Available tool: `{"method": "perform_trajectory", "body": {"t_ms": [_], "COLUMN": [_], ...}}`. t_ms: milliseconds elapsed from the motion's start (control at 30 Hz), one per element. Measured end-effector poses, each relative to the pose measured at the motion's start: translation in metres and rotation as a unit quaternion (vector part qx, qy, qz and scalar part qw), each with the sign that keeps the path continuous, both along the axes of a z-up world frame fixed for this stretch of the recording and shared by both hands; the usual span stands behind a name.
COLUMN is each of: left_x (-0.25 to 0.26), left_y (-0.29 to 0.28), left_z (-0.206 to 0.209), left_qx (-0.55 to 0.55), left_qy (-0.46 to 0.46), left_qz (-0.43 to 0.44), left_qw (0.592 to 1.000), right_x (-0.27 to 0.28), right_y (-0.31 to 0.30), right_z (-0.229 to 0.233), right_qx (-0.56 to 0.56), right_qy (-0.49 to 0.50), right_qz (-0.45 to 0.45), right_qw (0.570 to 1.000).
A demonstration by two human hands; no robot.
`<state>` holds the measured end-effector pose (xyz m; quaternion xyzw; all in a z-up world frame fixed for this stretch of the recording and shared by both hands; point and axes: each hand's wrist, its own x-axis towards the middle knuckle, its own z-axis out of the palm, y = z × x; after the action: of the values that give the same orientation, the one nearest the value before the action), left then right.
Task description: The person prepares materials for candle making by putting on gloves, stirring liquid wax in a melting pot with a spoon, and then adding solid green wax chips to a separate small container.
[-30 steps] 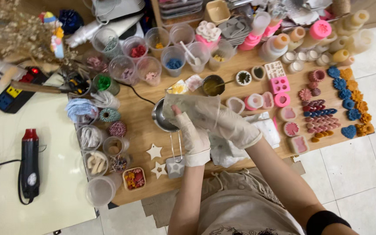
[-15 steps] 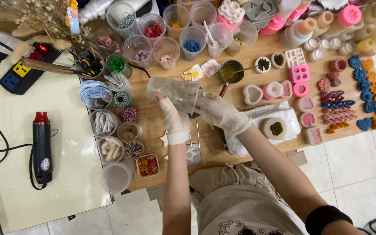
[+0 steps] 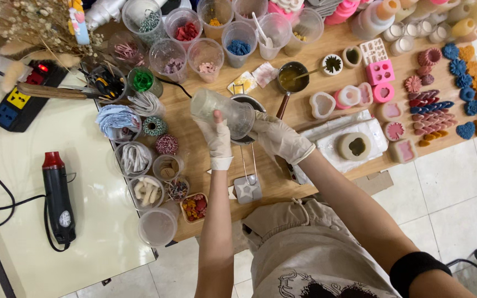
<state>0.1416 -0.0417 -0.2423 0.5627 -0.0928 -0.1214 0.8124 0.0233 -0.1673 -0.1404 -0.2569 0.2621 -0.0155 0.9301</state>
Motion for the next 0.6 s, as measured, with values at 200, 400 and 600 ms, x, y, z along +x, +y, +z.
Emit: {"method": "perform_trajectory", "body": {"t_ms": [200, 400, 600], "left_x": [-0.01, -0.015, -0.015], "left_y": [0.001, -0.003, -0.004], "left_z": [0.035, 0.064, 0.086], "left_qx": [0.0, 0.013, -0.123], "left_qy": [-0.022, -0.124, 0.143], "left_qz": [-0.039, -0.073, -0.129], "left_qw": [0.999, 0.989, 0.973], "right_x": [-0.015, -0.041, -0.026], "right_y": [-0.009, -0.025, -0.018], "right_z": [-0.001, -0.002, 0.075], "right_qx": [-0.047, -0.79, -0.472], "right_qy": [0.034, -0.067, 0.094], "right_qz": [-0.005, 0.17, 0.043], "right_qw": [0.998, 0.585, 0.875]}}
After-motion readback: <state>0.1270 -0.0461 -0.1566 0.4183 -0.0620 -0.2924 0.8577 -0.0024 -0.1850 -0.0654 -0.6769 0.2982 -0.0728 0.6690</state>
